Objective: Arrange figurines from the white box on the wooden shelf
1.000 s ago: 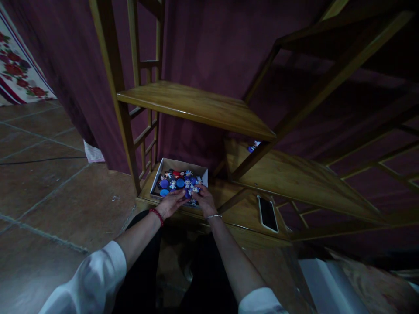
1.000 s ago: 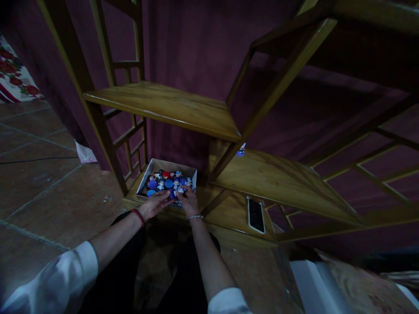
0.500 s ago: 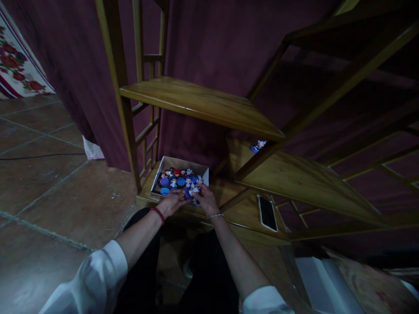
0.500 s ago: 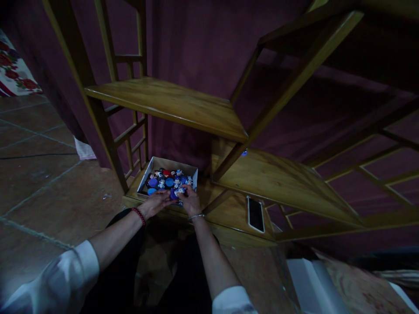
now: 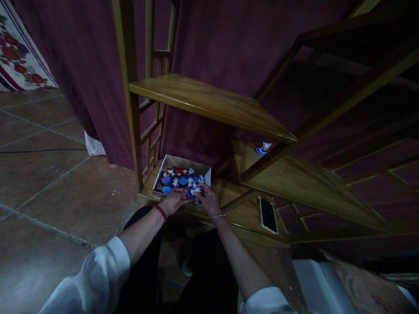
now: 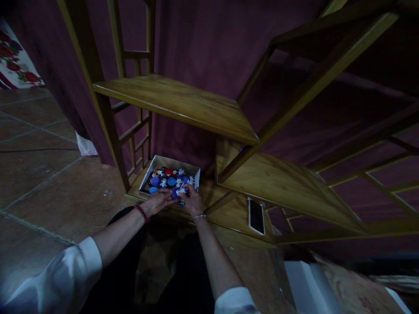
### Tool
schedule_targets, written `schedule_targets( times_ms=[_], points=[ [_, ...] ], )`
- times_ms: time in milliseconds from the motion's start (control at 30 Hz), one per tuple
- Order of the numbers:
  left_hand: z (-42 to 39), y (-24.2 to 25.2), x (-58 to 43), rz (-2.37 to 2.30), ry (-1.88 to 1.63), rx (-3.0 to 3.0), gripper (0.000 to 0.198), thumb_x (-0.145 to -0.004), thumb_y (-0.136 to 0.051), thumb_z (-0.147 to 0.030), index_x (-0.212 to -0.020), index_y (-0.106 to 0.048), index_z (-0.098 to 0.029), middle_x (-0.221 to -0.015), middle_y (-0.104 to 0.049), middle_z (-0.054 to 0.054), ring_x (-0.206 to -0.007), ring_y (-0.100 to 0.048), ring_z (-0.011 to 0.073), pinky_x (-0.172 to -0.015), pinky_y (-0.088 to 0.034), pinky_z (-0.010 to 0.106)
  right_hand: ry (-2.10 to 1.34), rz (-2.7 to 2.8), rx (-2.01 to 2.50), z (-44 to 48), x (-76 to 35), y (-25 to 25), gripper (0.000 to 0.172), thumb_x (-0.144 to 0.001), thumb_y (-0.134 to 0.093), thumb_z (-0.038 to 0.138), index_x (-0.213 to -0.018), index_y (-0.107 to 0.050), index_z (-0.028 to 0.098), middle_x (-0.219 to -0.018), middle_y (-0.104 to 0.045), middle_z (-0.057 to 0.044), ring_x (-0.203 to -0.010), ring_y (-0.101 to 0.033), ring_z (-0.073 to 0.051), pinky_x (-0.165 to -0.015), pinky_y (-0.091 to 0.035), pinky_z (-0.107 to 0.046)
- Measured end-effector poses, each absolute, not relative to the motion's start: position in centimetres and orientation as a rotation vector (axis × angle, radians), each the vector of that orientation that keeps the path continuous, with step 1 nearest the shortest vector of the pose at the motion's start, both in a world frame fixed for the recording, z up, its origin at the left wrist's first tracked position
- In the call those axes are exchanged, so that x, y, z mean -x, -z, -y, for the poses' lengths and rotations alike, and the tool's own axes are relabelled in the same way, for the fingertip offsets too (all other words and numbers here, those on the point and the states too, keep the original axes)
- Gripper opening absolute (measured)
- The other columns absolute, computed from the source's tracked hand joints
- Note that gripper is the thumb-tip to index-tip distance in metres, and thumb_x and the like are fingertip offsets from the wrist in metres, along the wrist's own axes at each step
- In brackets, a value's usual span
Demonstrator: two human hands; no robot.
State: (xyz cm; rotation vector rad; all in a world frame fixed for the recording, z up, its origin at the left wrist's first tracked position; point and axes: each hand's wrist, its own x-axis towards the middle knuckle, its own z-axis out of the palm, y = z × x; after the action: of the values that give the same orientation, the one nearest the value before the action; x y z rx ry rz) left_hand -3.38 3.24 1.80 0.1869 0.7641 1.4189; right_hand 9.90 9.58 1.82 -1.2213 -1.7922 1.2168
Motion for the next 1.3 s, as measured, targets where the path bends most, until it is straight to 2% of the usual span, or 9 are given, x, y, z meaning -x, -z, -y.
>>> schedule_targets(
  times_ms=[133, 333, 600, 800, 967, 1133, 1300],
  points=[
    [-3.3, -1.8, 3.4, -0.748, -1.41, -0.176, 0.015, -0.071, -0.056, -0.004, -0.057, -0.053, -0.008, -0.056, -0.059, 0.001, -0.065, -0.058, 0.0122, -0.083, -0.045, 0.042, -1.264, 1.751, 1.201, -9.7, -9.8, -1.7, 0.032, -0.058, -0.06, 0.03, -0.088, -0.052, 0.021, -0.084, -0.062, 0.0, -0.079, -0.057, -0.015, -0.074, -0.044, -0.028],
    [-3.6, -1.0, 3.5, -0.72, -1.417, -0.175, 0.017, -0.073, -0.054, -0.005, -0.056, -0.052, -0.008, -0.056, -0.058, 0.001, -0.061, -0.057, 0.0099, -0.081, -0.047, 0.042, -1.251, 1.732, 1.248, -9.4, -9.6, -2.3, 0.031, -0.059, -0.059, 0.03, -0.088, -0.053, 0.02, -0.085, -0.062, -0.001, -0.083, -0.057, -0.016, -0.077, -0.043, -0.029],
    [-3.6, -1.5, 3.5, -0.746, -1.401, -0.181, 0.013, -0.07, -0.059, -0.008, -0.058, -0.054, -0.008, -0.06, -0.06, 0.003, -0.066, -0.059, 0.012, -0.084, -0.045, 0.042, -1.26, 1.763, 1.219, -9.2, -9.5, -2.9, 0.031, -0.06, -0.057, 0.029, -0.09, -0.052, 0.02, -0.084, -0.061, -0.001, -0.079, -0.057, -0.015, -0.075, -0.043, -0.029],
    [-3.4, -1.5, 3.4, -0.749, -1.396, -0.202, 0.016, -0.068, -0.061, -0.009, -0.056, -0.052, -0.008, -0.054, -0.058, 0.001, -0.057, -0.056, 0.0092, -0.081, -0.047, 0.043, -1.191, 1.888, 1.209, -9.3, -9.6, -3.4, 0.029, -0.062, -0.055, 0.029, -0.089, -0.054, 0.02, -0.082, -0.061, 0.0, -0.077, -0.056, -0.014, -0.073, -0.043, -0.028],
    [-3.3, -1.4, 3.3, -0.798, -1.368, -0.209, 0.018, -0.07, -0.058, -0.008, -0.054, -0.051, -0.009, -0.051, -0.056, 0.0, -0.055, -0.055, 0.0091, -0.079, -0.048, 0.043, -1.122, 2.039, 1.221, -9.5, -10.0, -3.5, 0.028, -0.064, -0.054, 0.027, -0.091, -0.055, 0.021, -0.08, -0.06, 0.001, -0.073, -0.055, -0.013, -0.069, -0.043, -0.026],
    [-3.3, -1.3, 3.5, -0.769, -1.332, -0.222, 0.013, -0.07, -0.059, -0.009, -0.058, -0.053, -0.008, -0.057, -0.058, 0.002, -0.059, -0.057, 0.0101, -0.08, -0.047, 0.042, -0.916, 2.21, 1.236, -9.2, -10.4, -4.2, 0.028, -0.067, -0.053, 0.027, -0.095, -0.057, 0.023, -0.074, -0.06, 0.002, -0.066, -0.053, -0.012, -0.064, -0.043, -0.023],
    [-3.1, -1.2, 3.5, -0.778, -1.333, -0.249, 0.015, -0.068, -0.061, -0.01, -0.057, -0.052, -0.008, -0.053, -0.054, -0.001, -0.054, -0.053, 0.008, -0.079, -0.047, 0.041, -0.763, 2.306, 1.255, -8.7, -10.1, -4.9, 0.027, -0.068, -0.054, 0.025, -0.095, -0.06, 0.023, -0.074, -0.062, 0.002, -0.065, -0.055, -0.013, -0.064, -0.043, -0.024]
  ],
)
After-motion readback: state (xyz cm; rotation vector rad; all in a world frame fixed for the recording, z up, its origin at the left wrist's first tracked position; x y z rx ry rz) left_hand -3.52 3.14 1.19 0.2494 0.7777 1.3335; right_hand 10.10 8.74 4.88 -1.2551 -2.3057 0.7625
